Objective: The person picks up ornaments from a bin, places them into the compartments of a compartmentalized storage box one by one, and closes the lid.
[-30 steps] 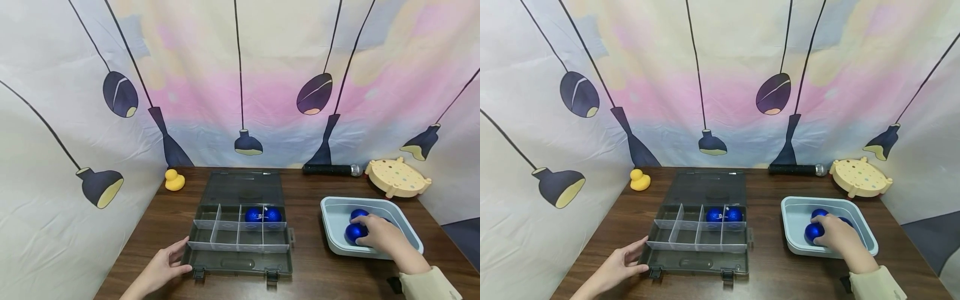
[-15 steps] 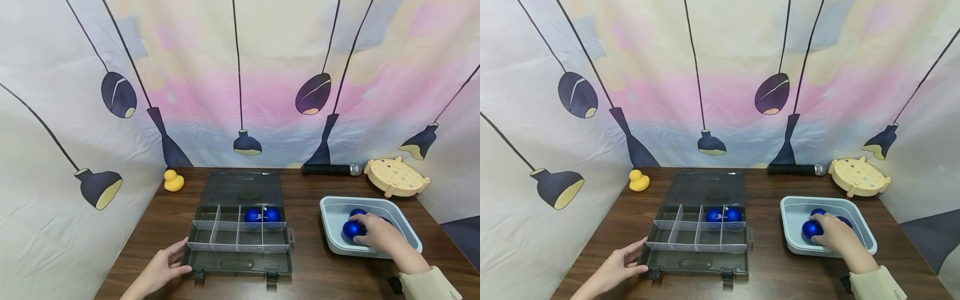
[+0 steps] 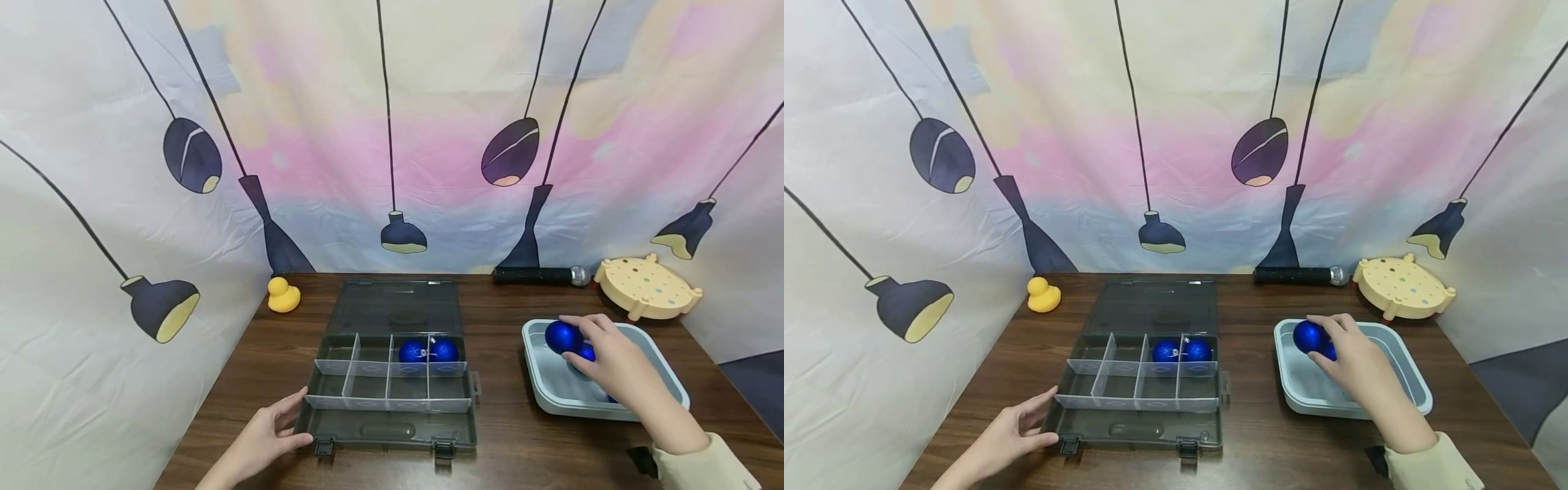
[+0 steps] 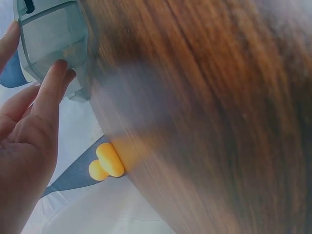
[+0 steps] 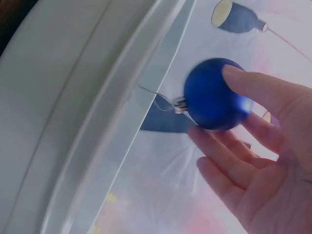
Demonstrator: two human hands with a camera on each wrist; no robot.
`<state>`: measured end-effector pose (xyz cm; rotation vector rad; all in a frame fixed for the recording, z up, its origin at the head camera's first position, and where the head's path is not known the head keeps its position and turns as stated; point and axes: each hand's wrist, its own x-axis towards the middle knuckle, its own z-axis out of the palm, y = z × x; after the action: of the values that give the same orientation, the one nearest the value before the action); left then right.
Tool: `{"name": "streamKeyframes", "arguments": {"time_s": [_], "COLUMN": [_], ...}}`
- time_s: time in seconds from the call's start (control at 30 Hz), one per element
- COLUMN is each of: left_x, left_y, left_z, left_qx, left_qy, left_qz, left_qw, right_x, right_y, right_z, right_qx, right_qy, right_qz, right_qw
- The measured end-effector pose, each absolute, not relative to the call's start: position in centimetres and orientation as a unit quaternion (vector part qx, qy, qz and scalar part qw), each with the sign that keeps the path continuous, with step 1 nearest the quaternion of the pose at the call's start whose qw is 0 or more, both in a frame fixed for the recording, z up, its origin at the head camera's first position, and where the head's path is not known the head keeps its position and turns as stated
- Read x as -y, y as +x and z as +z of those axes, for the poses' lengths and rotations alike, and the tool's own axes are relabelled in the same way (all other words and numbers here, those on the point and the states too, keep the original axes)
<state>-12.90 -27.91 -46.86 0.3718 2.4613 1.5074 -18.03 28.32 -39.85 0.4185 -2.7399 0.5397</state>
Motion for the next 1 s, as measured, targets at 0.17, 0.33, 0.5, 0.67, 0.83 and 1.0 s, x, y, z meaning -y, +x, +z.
{"name": "streamKeyframes", "arguments": {"time_s": [0.17, 0.33, 0.5, 0.67, 0.83, 1.0], "left_x": [28.0, 27.8, 27.8, 27.8, 27.8, 27.8], "left_y": [-12.9, -12.8, -12.8, -12.6, -12.5, -12.5], "left_z": [-46.8, -46.7, -46.7, -46.6, -46.6, -46.7], "left_qx": [-0.839, -0.842, -0.843, -0.843, -0.841, -0.841], "left_qy": [0.121, 0.121, 0.12, 0.117, 0.12, 0.127], "left_qz": [0.516, 0.512, 0.513, 0.514, 0.516, 0.515], "left_qw": [0.121, 0.117, 0.114, 0.11, 0.108, 0.105], "right_x": [-26.7, -25.2, -23.7, -21.7, -19.3, -17.4], "right_y": [-18.1, -18.5, -18.9, -19.7, -20.3, -20.4], "right_z": [-39.6, -39.5, -39.4, -39.3, -39.8, -41.0], "right_qx": [0.938, 0.922, 0.917, 0.913, 0.9, 0.891], "right_qy": [0.159, 0.163, 0.173, 0.198, 0.242, 0.275], "right_qz": [0.207, 0.232, 0.243, 0.251, 0.258, 0.264], "right_qw": [0.227, 0.264, 0.265, 0.252, 0.256, 0.247]}}
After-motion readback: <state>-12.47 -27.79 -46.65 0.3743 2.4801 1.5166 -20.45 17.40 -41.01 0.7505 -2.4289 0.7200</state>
